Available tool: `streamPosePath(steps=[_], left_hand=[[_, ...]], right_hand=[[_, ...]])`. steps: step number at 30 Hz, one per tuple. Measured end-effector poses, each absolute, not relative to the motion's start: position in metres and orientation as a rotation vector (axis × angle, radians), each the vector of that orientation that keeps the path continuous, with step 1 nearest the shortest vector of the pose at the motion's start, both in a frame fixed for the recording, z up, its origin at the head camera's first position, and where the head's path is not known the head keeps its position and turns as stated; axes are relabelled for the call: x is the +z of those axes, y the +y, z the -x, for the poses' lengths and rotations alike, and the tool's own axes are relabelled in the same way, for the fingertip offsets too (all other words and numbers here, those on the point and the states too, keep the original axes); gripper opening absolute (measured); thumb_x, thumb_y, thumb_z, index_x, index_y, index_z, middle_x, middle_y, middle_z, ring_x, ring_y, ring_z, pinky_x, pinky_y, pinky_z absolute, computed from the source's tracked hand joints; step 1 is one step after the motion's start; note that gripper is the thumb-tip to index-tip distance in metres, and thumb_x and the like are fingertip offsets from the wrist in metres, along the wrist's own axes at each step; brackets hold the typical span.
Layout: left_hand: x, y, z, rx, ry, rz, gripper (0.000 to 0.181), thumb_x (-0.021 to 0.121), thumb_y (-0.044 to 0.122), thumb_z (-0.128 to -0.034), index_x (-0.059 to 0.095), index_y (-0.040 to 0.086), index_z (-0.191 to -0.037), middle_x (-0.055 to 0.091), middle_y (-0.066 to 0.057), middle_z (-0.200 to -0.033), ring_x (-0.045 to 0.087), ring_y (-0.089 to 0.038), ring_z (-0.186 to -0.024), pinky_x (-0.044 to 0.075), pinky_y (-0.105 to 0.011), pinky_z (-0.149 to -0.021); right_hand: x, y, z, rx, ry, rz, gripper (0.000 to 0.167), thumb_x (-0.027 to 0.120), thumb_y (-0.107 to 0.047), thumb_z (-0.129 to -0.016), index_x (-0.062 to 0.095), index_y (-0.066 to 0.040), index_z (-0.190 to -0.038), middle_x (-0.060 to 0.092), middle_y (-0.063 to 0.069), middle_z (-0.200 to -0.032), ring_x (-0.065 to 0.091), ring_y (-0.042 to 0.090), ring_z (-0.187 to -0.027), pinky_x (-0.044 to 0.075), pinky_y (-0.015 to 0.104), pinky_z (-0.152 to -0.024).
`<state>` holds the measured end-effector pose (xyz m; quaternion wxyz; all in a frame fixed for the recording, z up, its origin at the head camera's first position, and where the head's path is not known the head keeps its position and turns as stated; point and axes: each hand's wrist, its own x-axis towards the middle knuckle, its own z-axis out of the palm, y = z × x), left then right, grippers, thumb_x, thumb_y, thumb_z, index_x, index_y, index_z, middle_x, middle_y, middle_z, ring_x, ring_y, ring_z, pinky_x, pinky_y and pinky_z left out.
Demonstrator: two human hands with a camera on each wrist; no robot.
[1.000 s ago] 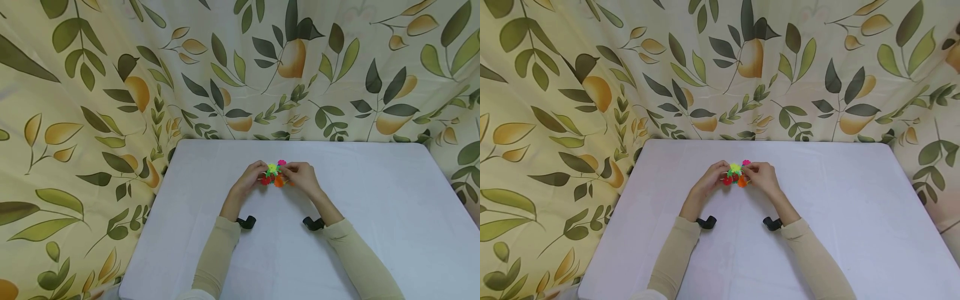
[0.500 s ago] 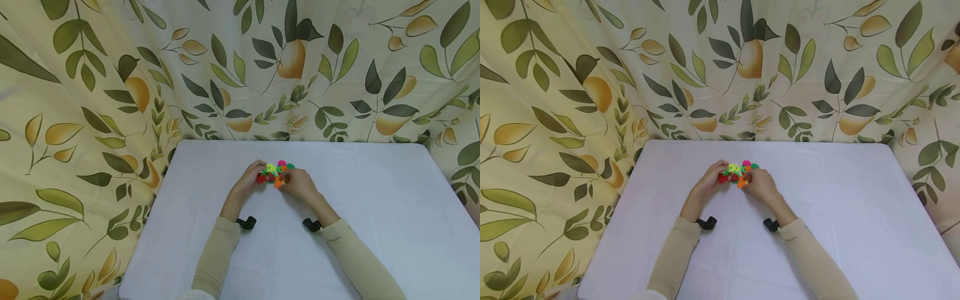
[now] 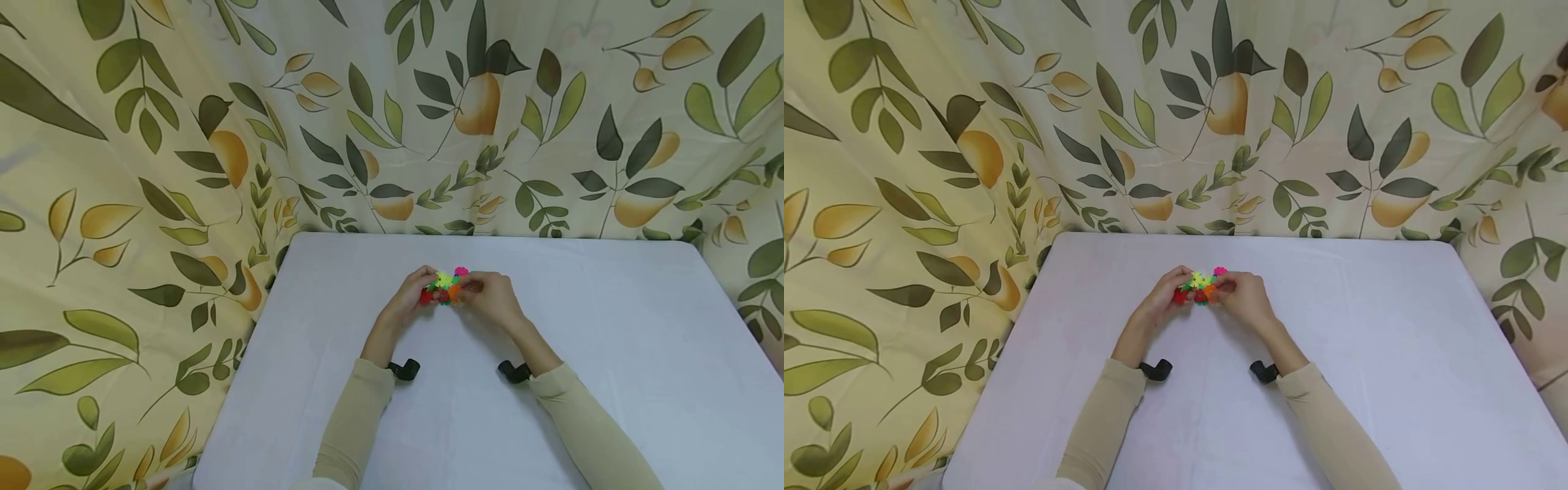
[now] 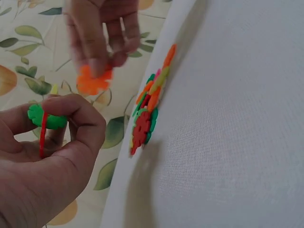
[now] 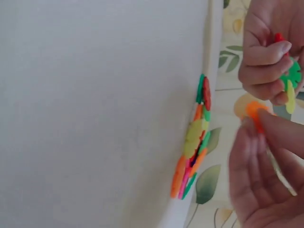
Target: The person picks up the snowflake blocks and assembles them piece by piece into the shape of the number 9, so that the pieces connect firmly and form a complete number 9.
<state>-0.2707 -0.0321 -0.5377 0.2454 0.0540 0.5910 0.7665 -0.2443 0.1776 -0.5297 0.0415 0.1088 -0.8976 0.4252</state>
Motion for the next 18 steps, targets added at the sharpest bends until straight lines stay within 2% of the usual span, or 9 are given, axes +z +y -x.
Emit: streamPosePath(steps=[8,13,18], left_hand=[[-0.5402,-0.0318,0.2722,2.138,1.613,-0.092,0.018,0.052,0.017,-0.1076,0.054,0.012,-0.091,0.058,-0.009,-0.086,0.055,-0.014,-0.066,0.048,-0.023,-0.062],[-0.5402,-0.0317,0.2721,2.148,1.604,-0.063,0.019,0.052,0.015,-0.1069,0.056,0.01,-0.089,0.06,-0.01,-0.084,0.057,-0.014,-0.066,0.05,-0.021,-0.061],[-0.5396,-0.0308,0.2715,2.157,1.586,-0.078,0.018,0.052,0.012,-0.1064,0.057,0.009,-0.089,0.061,-0.011,-0.082,0.06,-0.014,-0.067,0.051,-0.021,-0.061]], right_hand=[[-0.5204,0.177,0.2408,1.497,-2.529,-0.307,0.012,0.087,-0.018,-0.087,0.082,-0.012,-0.096,0.078,0.004,-0.09,0.073,0.024,-0.078,0.054,0.024,-0.06],[-0.5192,0.1777,0.239,1.575,-2.497,-0.284,0.013,0.086,-0.015,-0.088,0.081,-0.01,-0.099,0.079,0.006,-0.091,0.074,0.03,-0.075,0.055,0.023,-0.058],[-0.5186,0.1782,0.2384,1.571,-2.483,-0.277,0.012,0.087,-0.016,-0.087,0.082,-0.011,-0.097,0.079,0.005,-0.09,0.073,0.027,-0.073,0.054,0.024,-0.056]])
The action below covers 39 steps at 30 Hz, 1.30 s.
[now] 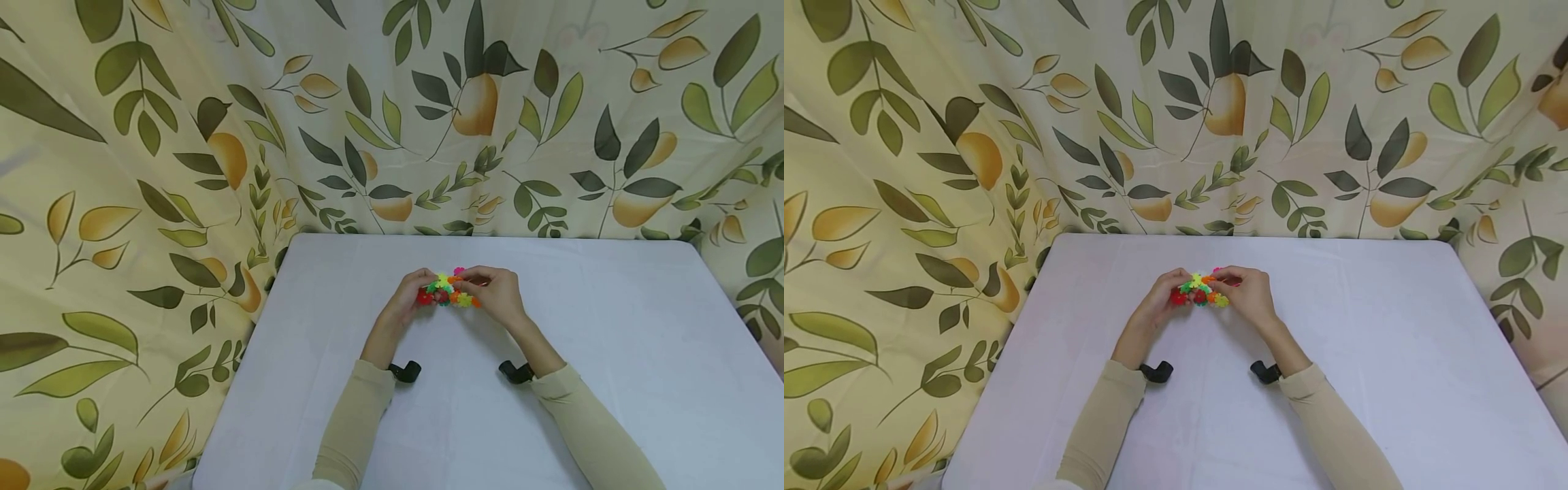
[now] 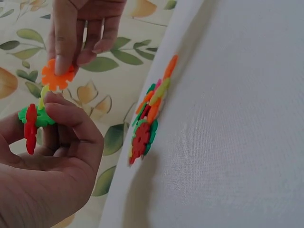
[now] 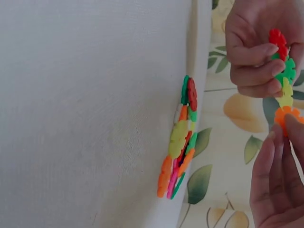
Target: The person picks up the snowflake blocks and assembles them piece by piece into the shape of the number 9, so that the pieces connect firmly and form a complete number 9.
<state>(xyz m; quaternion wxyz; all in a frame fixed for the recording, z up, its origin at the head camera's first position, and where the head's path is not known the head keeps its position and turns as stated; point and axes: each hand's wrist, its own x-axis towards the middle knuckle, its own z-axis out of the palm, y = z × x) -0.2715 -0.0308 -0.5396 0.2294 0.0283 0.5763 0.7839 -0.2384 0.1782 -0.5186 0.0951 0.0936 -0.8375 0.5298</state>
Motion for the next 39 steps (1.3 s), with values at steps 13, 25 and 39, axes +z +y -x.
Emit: streamPosePath(steps=[13,25,39], left_hand=[[-0.544,-0.025,0.264,2.168,1.595,-0.095,0.022,0.052,0.011,-0.1057,0.054,0.009,-0.084,0.058,-0.01,-0.081,0.055,-0.011,-0.061,0.048,-0.02,-0.06],[-0.545,-0.025,0.265,2.196,1.626,-0.128,0.023,0.05,0.011,-0.1055,0.054,0.008,-0.083,0.062,-0.011,-0.077,0.056,-0.014,-0.06,0.05,-0.025,-0.062],[-0.542,-0.023,0.269,2.248,1.544,-0.048,0.007,0.045,0.007,-0.1096,0.048,0.007,-0.104,0.062,-0.007,-0.072,0.061,-0.012,-0.062,0.051,-0.02,-0.06]], right_hand=[[-0.523,0.173,0.238,1.471,-2.442,-0.409,0.011,0.087,-0.003,-0.083,0.084,-0.009,-0.091,0.077,0.006,-0.086,0.072,0.021,-0.076,0.055,0.018,-0.061],[-0.521,0.165,0.239,1.423,-2.38,-0.477,0.014,0.09,-0.001,-0.079,0.084,-0.008,-0.089,0.075,0.003,-0.079,0.071,0.021,-0.069,0.052,0.015,-0.059],[-0.523,0.177,0.242,1.245,-2.734,-0.254,0.024,0.086,-0.01,-0.085,0.08,-0.001,-0.107,0.078,0.017,-0.104,0.072,0.027,-0.079,0.053,0.031,-0.062]])
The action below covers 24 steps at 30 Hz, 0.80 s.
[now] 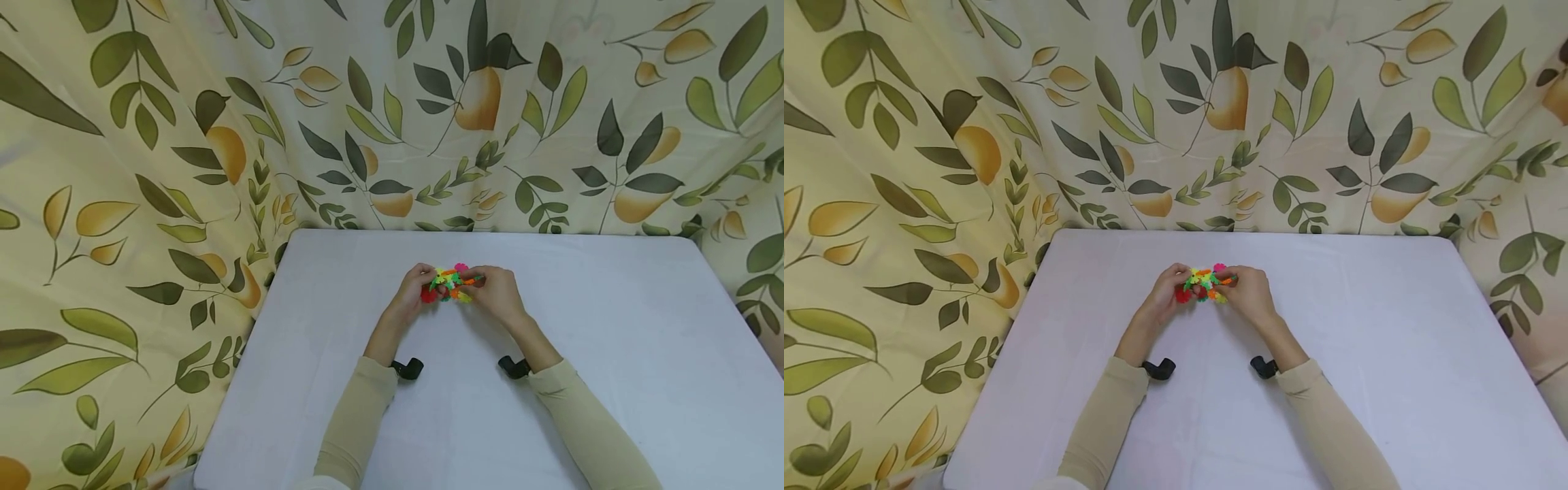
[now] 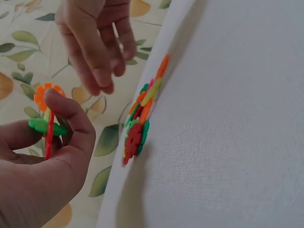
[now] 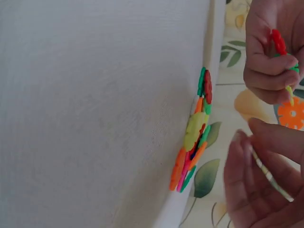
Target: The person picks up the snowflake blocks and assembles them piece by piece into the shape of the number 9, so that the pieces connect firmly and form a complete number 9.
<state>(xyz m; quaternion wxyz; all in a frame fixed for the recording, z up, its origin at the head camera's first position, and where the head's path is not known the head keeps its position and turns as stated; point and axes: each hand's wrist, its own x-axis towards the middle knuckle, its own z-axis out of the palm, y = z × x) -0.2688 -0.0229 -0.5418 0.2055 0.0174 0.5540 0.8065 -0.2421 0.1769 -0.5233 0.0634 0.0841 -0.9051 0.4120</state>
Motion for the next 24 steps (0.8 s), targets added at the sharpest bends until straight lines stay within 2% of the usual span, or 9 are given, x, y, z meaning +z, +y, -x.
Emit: streamPosePath(steps=[4,7,10,12,15,18,24], left_hand=[[-0.542,-0.021,0.268,2.249,1.545,-0.017,0.005,0.046,0.007,-0.1091,0.047,0.009,-0.105,0.062,-0.007,-0.071,0.062,-0.012,-0.061,0.052,-0.021,-0.06],[-0.542,-0.021,0.268,2.255,1.534,-0.007,0.003,0.048,0.011,-0.1091,0.05,0.008,-0.107,0.061,-0.007,-0.077,0.059,-0.011,-0.062,0.052,-0.02,-0.061],[-0.542,-0.021,0.267,2.249,1.506,-0.03,0.014,0.051,0.018,-0.1097,0.056,0.005,-0.113,0.06,-0.007,-0.084,0.056,-0.01,-0.065,0.051,-0.019,-0.062],[-0.542,-0.022,0.267,2.24,1.48,-0.058,0.026,0.053,0.022,-0.1096,0.059,-0.001,-0.12,0.06,-0.007,-0.084,0.055,-0.009,-0.066,0.051,-0.018,-0.063],[-0.543,-0.023,0.267,2.218,1.447,-0.115,0.048,0.056,0.029,-0.1091,0.057,-0.013,-0.13,0.059,-0.004,-0.083,0.053,-0.008,-0.068,0.049,-0.016,-0.065],[-0.543,-0.024,0.267,2.206,1.431,-0.149,0.06,0.059,0.033,-0.1077,0.05,-0.018,-0.137,0.059,-0.002,-0.081,0.052,-0.008,-0.068,0.048,-0.015,-0.065],[-0.543,-0.023,0.266,2.189,1.418,-0.145,0.061,0.062,0.031,-0.1064,0.047,-0.02,-0.137,0.057,0.001,-0.077,0.051,-0.007,-0.068,0.047,-0.015,-0.064]], right_hand=[[-0.525,0.18,0.241,1.174,-2.88,-0.21,0.027,0.083,-0.013,-0.087,0.079,-0.001,-0.11,0.077,0.016,-0.102,0.072,0.027,-0.08,0.055,0.039,-0.067],[-0.527,0.182,0.241,1.124,-2.958,-0.196,0.029,0.082,-0.013,-0.087,0.078,0.0,-0.112,0.077,0.017,-0.103,0.071,0.034,-0.093,0.056,0.049,-0.081],[-0.53,0.184,0.242,1.086,-3.014,-0.186,0.03,0.082,-0.011,-0.086,0.077,0.001,-0.113,0.076,0.018,-0.108,0.067,0.041,-0.109,0.053,0.056,-0.094],[-0.532,0.184,0.243,1.06,-3.04,-0.199,0.029,0.08,-0.01,-0.086,0.076,0.002,-0.112,0.075,0.02,-0.11,0.065,0.043,-0.113,0.05,0.058,-0.099],[-0.534,0.185,0.244,1.032,-3.051,-0.222,0.022,0.079,-0.007,-0.086,0.077,0.002,-0.106,0.075,0.02,-0.107,0.066,0.043,-0.11,0.052,0.058,-0.097],[-0.536,0.186,0.246,1.026,-3.045,-0.231,0.018,0.079,-0.005,-0.085,0.078,0.0,-0.102,0.076,0.016,-0.101,0.068,0.039,-0.102,0.054,0.055,-0.092],[-0.538,0.188,0.249,1.066,-3.022,-0.257,0.021,0.08,-0.004,-0.083,0.078,0.0,-0.104,0.074,0.01,-0.09,0.067,0.029,-0.086,0.055,0.046,-0.079]])
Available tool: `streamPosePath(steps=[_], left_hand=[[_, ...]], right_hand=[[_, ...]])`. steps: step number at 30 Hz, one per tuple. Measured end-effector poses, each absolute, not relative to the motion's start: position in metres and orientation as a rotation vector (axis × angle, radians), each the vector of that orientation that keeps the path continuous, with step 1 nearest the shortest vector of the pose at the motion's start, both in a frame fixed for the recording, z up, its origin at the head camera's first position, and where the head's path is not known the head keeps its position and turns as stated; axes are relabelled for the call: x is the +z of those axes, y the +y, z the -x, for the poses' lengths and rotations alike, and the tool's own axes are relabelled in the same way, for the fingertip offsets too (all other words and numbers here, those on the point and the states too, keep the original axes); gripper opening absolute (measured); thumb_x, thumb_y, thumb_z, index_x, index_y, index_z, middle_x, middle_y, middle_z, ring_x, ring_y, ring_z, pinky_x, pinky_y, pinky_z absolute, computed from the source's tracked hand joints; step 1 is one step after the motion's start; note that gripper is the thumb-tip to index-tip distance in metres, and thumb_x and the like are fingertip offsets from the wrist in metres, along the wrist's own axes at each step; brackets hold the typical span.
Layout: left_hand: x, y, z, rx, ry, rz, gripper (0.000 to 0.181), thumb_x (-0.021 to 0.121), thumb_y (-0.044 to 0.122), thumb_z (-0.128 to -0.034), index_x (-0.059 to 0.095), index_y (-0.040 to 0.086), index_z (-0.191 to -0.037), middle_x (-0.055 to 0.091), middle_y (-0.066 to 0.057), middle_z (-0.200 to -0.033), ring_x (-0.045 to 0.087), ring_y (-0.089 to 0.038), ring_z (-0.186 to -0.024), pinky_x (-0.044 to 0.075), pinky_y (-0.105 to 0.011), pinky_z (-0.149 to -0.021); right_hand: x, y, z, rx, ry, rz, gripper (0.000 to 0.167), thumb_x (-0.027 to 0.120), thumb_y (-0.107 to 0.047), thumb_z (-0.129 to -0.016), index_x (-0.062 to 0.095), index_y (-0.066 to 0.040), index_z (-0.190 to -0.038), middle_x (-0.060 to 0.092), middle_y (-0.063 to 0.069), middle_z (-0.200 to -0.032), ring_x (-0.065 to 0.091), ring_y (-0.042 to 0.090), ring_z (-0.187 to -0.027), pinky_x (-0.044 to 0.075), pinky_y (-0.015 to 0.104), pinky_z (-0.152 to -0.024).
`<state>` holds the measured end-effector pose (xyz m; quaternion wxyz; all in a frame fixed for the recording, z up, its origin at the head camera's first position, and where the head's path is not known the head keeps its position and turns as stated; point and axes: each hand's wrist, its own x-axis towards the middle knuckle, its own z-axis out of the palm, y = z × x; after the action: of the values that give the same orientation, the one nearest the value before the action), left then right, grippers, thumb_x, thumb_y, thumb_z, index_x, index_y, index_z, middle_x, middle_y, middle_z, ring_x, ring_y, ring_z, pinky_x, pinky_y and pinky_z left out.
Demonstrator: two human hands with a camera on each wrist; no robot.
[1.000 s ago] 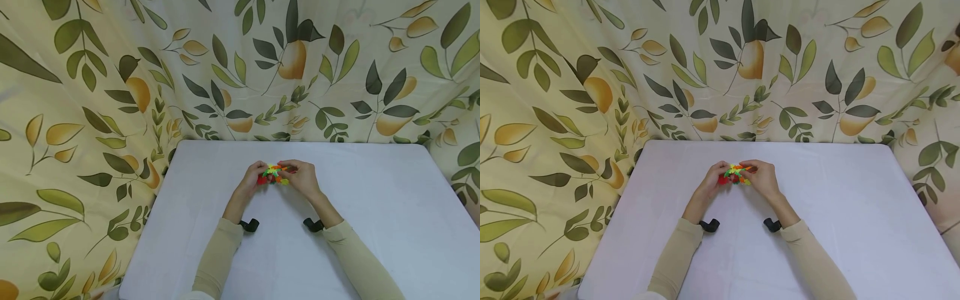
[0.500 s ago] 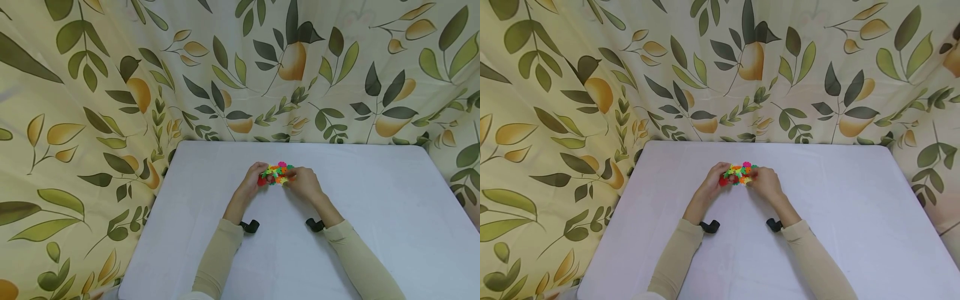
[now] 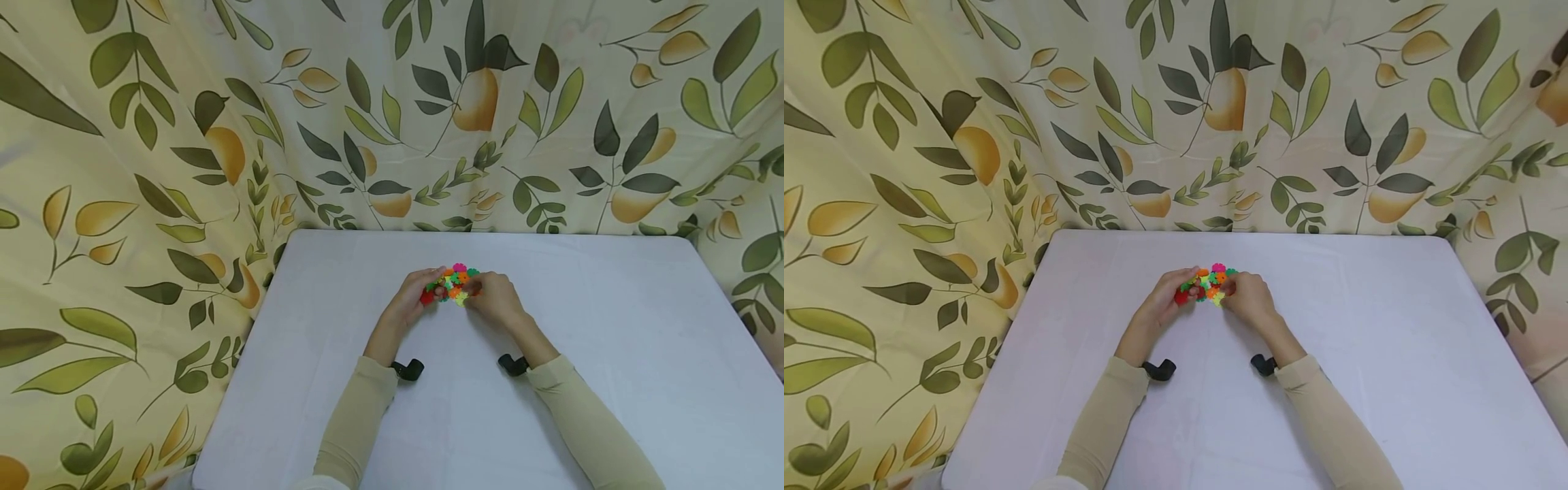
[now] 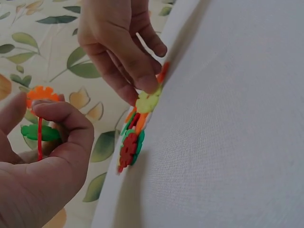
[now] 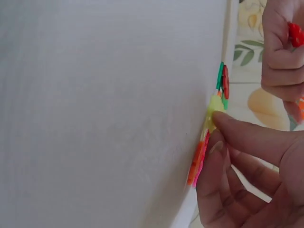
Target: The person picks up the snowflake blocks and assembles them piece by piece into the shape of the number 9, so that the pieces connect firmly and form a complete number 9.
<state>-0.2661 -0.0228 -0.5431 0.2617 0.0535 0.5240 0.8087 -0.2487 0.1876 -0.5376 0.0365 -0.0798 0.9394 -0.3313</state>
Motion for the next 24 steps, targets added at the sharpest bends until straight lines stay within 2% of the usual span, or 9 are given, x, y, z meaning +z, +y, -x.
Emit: streamPosePath(steps=[5,10,14,17,20,24], left_hand=[[-0.544,-0.022,0.267,2.173,1.412,-0.14,0.058,0.06,0.029,-0.1076,0.048,-0.02,-0.136,0.057,0.001,-0.079,0.052,-0.008,-0.069,0.046,-0.015,-0.064],[-0.545,-0.023,0.267,2.191,1.401,-0.143,0.046,0.058,0.027,-0.1085,0.053,-0.016,-0.124,0.058,-0.001,-0.08,0.052,-0.009,-0.07,0.045,-0.016,-0.063],[-0.545,-0.022,0.267,2.202,1.402,-0.115,0.03,0.059,0.024,-0.1076,0.06,-0.006,-0.113,0.059,-0.003,-0.084,0.052,-0.01,-0.071,0.046,-0.017,-0.064],[-0.544,-0.022,0.267,2.203,1.399,-0.096,0.023,0.06,0.022,-0.1072,0.063,0.0,-0.11,0.06,-0.004,-0.085,0.053,-0.011,-0.072,0.046,-0.017,-0.064],[-0.544,-0.022,0.267,2.196,1.398,-0.092,0.018,0.059,0.02,-0.107,0.065,0.003,-0.107,0.06,-0.005,-0.087,0.053,-0.011,-0.072,0.046,-0.018,-0.065],[-0.543,-0.022,0.266,2.18,1.4,-0.1,0.015,0.059,0.018,-0.1066,0.066,0.005,-0.106,0.059,-0.008,-0.093,0.053,-0.011,-0.073,0.047,-0.018,-0.065]], right_hand=[[-0.536,0.19,0.248,-1.065,2.835,0.205,0.011,0.08,-0.011,-0.087,0.079,-0.005,-0.096,0.071,0.005,-0.082,0.062,0.023,-0.077,0.05,0.036,-0.069],[-0.53,0.194,0.245,-1.242,2.734,0.15,0.016,0.079,-0.019,-0.093,0.076,-0.004,-0.098,0.074,0.006,-0.082,0.069,0.021,-0.072,0.053,0.031,-0.066],[-0.519,0.196,0.244,-1.568,2.592,0.08,0.024,0.076,-0.019,-0.096,0.072,0.002,-0.107,0.076,0.018,-0.091,0.076,0.03,-0.078,0.062,0.035,-0.072],[-0.509,0.196,0.242,-1.765,2.476,0.03,0.03,0.075,-0.02,-0.098,0.07,0.005,-0.114,0.075,0.025,-0.099,0.077,0.03,-0.082,0.063,0.041,-0.078],[-0.501,0.196,0.241,-1.849,2.411,-0.009,0.035,0.074,-0.022,-0.099,0.068,0.007,-0.118,0.074,0.028,-0.105,0.077,0.025,-0.082,0.062,0.041,-0.08],[-0.496,0.195,0.239,-1.896,2.352,-0.015,0.038,0.074,-0.021,-0.099,0.066,0.009,-0.121,0.074,0.028,-0.107,0.077,0.025,-0.082,0.062,0.041,-0.081]])
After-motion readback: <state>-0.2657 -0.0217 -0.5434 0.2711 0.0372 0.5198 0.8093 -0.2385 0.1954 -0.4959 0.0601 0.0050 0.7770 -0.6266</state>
